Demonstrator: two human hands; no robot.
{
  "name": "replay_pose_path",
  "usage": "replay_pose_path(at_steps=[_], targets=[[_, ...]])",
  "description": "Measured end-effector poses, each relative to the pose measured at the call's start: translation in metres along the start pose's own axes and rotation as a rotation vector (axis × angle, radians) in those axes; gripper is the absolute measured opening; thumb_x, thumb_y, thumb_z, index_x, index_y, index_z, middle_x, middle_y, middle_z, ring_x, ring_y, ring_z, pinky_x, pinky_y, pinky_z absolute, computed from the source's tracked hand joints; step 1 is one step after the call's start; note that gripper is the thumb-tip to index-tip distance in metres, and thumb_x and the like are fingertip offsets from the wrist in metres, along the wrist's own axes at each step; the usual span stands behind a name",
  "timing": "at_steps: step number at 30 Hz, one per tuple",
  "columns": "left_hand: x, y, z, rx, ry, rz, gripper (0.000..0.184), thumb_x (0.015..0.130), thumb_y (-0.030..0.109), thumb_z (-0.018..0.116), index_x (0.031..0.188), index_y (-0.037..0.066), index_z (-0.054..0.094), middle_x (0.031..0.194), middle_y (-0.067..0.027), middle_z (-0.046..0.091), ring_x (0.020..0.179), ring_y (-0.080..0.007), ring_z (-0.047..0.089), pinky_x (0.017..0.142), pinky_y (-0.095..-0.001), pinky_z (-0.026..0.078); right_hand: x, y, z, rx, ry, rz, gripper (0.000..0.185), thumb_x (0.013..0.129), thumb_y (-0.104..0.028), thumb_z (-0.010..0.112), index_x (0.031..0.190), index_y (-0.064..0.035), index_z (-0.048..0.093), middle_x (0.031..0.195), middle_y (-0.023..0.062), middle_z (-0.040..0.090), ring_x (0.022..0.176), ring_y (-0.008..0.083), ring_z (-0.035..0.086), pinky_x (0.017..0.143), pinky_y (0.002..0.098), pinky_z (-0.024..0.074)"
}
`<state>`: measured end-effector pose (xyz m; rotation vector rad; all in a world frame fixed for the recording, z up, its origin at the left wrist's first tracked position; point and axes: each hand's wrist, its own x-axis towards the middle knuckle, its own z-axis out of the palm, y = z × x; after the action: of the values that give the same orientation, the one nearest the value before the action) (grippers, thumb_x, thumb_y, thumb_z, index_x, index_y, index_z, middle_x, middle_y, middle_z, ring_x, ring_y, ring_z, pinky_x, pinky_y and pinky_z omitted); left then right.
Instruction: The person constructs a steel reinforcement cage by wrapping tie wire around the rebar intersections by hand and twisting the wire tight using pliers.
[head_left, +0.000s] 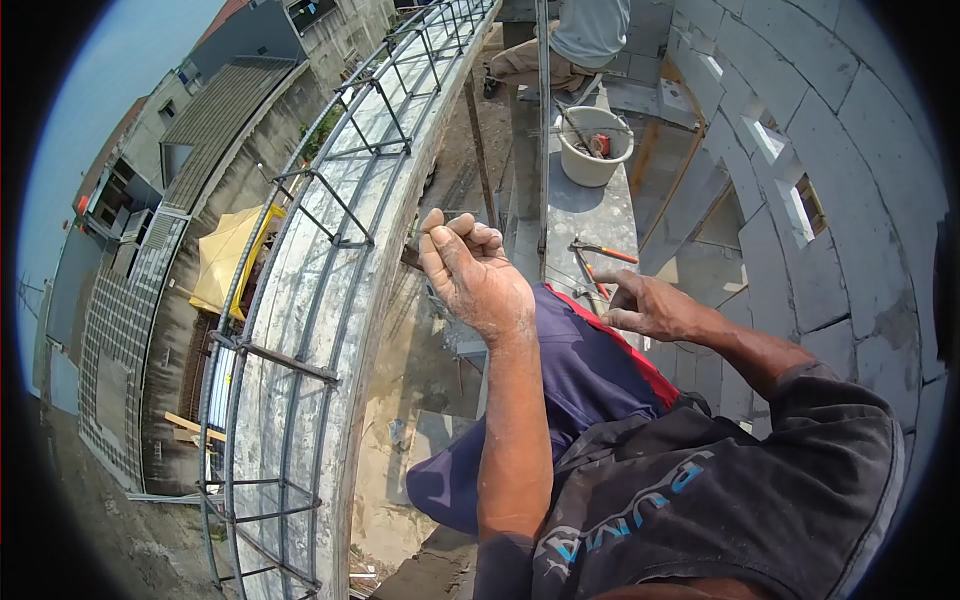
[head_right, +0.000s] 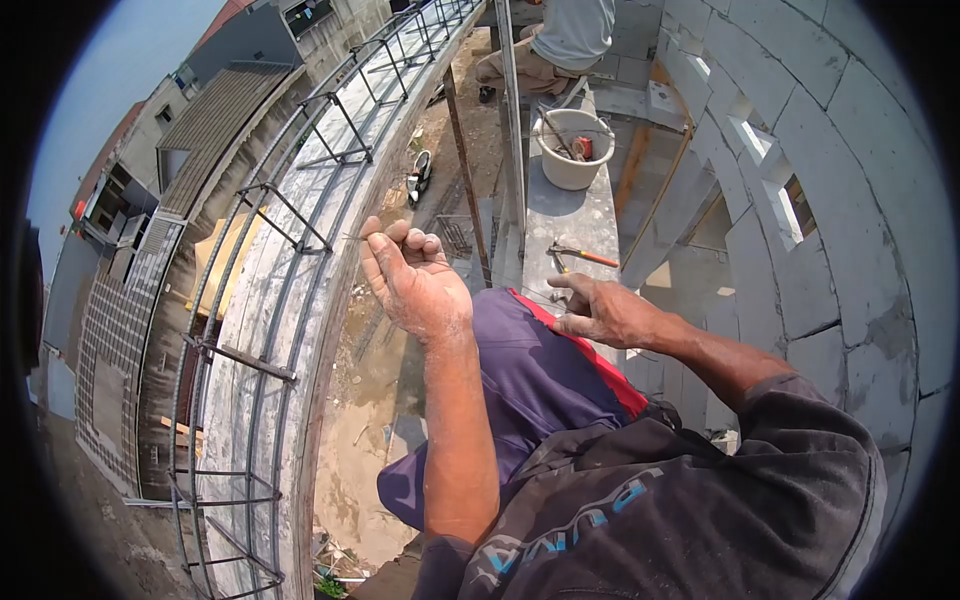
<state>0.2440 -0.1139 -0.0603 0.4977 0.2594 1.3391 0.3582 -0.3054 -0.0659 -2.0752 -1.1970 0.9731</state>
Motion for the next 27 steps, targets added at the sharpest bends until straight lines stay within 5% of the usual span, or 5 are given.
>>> replay_pose_path(at_steps=[2,5,11,19,27], targets=[[0.002,0.018,-0.008,-0.047,0.025,-0.027,0.029,0.107,0.023,0.056,0.131,0.008,0.054,0.096,-0.0035,0.062,0.076,-0.0099,0.052,0.067,-0.0262,0.046,-0.008,0.01,-0.014,0.065,-0.063,0.064,0.041,0.098,-0.036,0.069,0.121,-0.0018,0.068,0.102,0.0116,0.074,0.105,0.0184,0.068,0.092,0.0352,0.0524],[0.0,0.024,-0.022,-0.152,-0.001,-0.063,0.029,0.107,0.022,0.056,0.132,0.008,0.054,0.096,-0.003,0.062,0.075,-0.0096,0.051,0.065,-0.0259,0.045,-0.025,0.028,-0.024,-0.003,-0.087,-0.075,0.043,0.094,-0.044,0.072,0.112,-0.0053,0.07,0.091,0.0042,0.068,0.09,0.0174,0.064,0.084,0.0362,0.0512],[-0.001,0.025,-0.024,-0.211,0.007,-0.086,0.029,0.107,0.02,0.055,0.133,0.008,0.054,0.098,-0.0025,0.062,0.072,-0.0079,0.049,0.061,-0.0245,0.042,-0.068,0.022,-0.033,0.051,-0.128,0.219,0.048,0.09,-0.052,0.074,0.098,-0.0055,0.065,0.086,0.0053,0.065,0.086,0.0135,0.062,0.074,0.0319,0.0489],[0.026,0.023,-0.018,-0.362,-0.087,-0.218,0.021,0.108,0.021,0.053,0.126,0.011,0.057,0.093,0.001,0.064,0.065,-0.0073,0.049,0.057,-0.0237,0.04,-0.104,-0.015,-0.053,-0.123,0.203,0.206,0.054,0.084,-0.054,0.078,0.074,-0.0026,0.061,0.062,0.0005,0.055,0.059,0.012,0.056,0.053,0.0308,0.0434],[0.036,0.002,-0.009,-0.41,-0.063,-0.289,0.023,0.107,0.021,0.054,0.127,0.011,0.056,0.093,-0.001,0.066,0.068,-0.0075,0.051,0.063,-0.0238,0.043,-0.068,0.007,-0.086,-0.212,0.203,0.138,0.048,0.094,-0.055,0.067,0.101,-0.0084,0.076,0.069,0.0019,0.058,0.061,0.0128,0.055,0.057,0.0314,0.0456]])
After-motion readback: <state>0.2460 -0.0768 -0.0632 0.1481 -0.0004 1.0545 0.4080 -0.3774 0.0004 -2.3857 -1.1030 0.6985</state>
